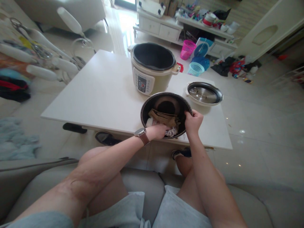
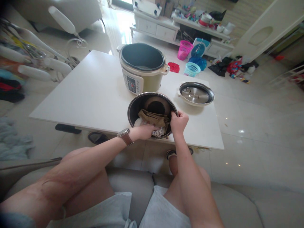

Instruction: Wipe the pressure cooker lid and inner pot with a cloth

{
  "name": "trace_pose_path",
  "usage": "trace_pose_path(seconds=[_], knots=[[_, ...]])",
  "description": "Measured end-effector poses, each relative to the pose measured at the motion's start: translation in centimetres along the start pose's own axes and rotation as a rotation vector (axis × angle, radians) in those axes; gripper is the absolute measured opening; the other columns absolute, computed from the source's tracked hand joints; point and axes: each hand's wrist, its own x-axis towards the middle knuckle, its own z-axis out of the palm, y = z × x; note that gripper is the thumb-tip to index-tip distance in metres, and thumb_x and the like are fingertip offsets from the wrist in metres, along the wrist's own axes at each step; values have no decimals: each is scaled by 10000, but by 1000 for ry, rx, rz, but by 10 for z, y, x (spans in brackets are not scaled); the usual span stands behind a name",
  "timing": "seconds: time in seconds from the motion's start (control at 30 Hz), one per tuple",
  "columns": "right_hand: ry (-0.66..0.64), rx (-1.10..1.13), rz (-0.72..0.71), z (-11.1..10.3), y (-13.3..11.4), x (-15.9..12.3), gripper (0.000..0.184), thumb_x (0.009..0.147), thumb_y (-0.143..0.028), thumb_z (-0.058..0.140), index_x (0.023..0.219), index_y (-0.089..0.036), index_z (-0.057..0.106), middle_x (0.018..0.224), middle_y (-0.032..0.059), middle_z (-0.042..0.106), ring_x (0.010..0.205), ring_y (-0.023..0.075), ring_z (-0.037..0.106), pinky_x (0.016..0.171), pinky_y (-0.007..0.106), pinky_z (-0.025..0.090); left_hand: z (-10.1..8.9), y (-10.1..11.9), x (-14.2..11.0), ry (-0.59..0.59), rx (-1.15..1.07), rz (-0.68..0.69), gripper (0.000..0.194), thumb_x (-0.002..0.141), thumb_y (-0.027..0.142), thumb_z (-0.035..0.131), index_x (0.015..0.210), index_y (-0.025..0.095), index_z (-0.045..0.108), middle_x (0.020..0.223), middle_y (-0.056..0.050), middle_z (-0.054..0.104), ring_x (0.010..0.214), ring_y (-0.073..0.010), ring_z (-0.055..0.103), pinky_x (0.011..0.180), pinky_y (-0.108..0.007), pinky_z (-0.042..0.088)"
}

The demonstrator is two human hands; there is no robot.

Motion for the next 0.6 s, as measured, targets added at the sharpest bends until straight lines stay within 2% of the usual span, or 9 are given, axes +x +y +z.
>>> trace_pose_path(seconds=[0.17, 0.43, 0.6], knots=[[1, -8, 13, 0, -1, -1, 350, 743, -290, 586, 534, -250, 307, 562, -74, 222, 591, 97, 238, 565, 290, 198, -3, 1, -3, -10, 2, 18, 633, 901, 125, 552, 1488, 351, 628, 1478, -132, 662, 1412, -391, 546, 1244, -652, 220], [-8, -13, 2, 1, -2, -1, 365, 751, -280, 580, 540, -253, 283, 563, -76, 207, 587, 96, 230, 566, 294, 189, -3, -1, -2, -40, -10, 19, 670, 904, 118, 530, 1536, 335, 579, 1560, -143, 592, 1465, -399, 484, 1249, -669, 178], [-2, 27, 6, 1, -2, -2, 381, 753, -278, 601, 536, -252, 289, 562, -80, 208, 580, 93, 223, 568, 293, 184, -5, 1, -4, -30, -31, 13, 663, 904, 119, 556, 1530, 334, 584, 1524, -130, 629, 1453, -380, 503, 1258, -632, 201]])
